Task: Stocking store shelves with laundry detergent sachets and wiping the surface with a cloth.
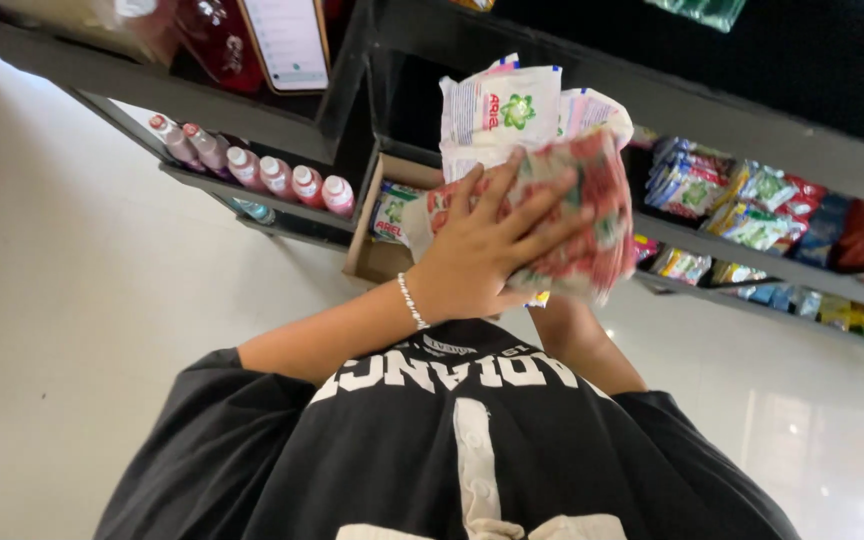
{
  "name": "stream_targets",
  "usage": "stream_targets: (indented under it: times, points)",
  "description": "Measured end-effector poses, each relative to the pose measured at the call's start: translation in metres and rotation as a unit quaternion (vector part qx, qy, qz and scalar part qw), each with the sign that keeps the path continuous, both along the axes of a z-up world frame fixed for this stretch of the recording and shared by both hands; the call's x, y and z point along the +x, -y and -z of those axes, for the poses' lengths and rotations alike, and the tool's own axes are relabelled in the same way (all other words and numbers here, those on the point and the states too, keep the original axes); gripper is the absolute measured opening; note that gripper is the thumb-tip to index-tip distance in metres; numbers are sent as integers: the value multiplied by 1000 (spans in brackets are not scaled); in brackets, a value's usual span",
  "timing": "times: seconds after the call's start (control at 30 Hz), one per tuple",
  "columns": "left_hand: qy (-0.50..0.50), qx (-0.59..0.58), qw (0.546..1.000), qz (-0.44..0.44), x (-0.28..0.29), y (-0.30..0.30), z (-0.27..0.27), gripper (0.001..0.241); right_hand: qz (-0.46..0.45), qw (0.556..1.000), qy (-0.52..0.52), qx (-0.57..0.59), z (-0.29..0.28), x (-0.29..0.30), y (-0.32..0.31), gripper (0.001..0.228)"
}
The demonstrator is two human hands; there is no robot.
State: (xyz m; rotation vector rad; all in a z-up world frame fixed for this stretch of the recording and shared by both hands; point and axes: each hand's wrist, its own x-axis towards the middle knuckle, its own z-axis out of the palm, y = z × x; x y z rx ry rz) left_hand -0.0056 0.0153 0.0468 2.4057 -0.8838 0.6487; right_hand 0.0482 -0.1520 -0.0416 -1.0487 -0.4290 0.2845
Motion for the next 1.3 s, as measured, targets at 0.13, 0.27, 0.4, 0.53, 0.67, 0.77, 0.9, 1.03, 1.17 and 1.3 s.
stream_targets:
  times: [0.13,0.27,0.4,0.53,0.67,0.77,0.9,1.03,1.17,1.3]
  points:
    - [47,26,990,130,-9,-16,30,80,12,999,-43,25,9,-11,3,96]
    - [18,-11,986,163,-8,-13,25,89,6,991,-122,58,22,-35,1,91]
    - [6,-70,994,78,16,-14,1,91,9,978,-187,92,26,-52,3,86]
    - [-6,-112,993,20,56,-20,10,89,22,967,-227,115,24,-67,11,83]
    - [-200,-492,842,96,106,-24,57,70,64,960,-213,169,21,-63,17,79]
    - [-390,-678,605,150,107,-37,63,64,81,965,-168,186,26,-56,29,81]
    - [-534,-605,551,211,94,-37,73,61,28,976,-136,167,6,-43,39,81]
    - [-389,-475,737,284,60,3,51,78,37,982,-120,142,18,-23,48,81]
    - [-318,-327,886,78,37,13,29,76,47,977,-149,146,35,-6,56,78]
    - [-347,-344,872,20,39,22,25,73,68,991,-82,85,25,6,50,82]
